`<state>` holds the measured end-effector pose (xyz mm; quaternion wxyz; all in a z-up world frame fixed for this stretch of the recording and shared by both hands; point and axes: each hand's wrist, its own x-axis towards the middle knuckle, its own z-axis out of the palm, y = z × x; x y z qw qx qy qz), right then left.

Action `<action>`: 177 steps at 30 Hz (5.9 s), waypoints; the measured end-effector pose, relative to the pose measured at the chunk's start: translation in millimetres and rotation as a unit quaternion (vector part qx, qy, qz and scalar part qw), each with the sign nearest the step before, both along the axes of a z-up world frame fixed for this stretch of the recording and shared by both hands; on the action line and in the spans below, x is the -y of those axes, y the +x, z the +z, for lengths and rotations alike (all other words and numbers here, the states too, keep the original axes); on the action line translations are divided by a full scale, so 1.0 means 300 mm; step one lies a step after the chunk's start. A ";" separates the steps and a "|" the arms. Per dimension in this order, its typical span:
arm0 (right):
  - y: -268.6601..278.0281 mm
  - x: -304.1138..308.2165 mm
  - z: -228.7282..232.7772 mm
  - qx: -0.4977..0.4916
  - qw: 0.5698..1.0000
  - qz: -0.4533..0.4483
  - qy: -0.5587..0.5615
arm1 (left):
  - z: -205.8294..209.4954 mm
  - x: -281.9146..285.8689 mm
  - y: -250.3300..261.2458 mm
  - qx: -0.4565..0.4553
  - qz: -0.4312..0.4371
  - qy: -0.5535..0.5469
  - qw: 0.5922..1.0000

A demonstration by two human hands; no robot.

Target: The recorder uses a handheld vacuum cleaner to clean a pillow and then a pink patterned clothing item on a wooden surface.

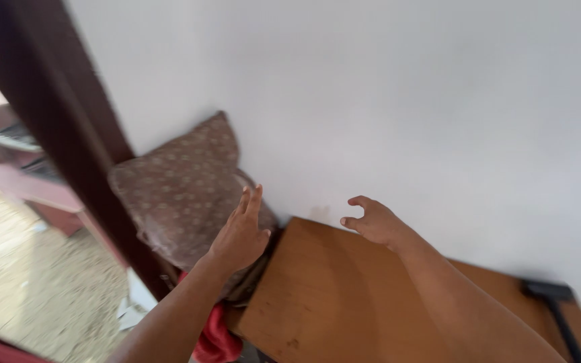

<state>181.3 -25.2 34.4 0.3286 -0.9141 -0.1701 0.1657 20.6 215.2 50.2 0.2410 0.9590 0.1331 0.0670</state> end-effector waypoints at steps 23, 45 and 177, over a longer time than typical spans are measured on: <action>-1.004 1.963 -0.281 0.024 0.866 -0.491 -0.093 | -0.185 1.560 0.134 0.004 -0.509 -0.003 0.861; -1.474 2.417 -0.519 -0.080 0.808 -0.575 -0.103 | -0.495 2.423 -0.129 -0.029 -0.656 0.035 0.754; -1.624 1.890 -0.197 0.016 0.466 -0.739 0.486 | -0.185 2.219 -0.261 -0.057 -0.770 -0.280 0.571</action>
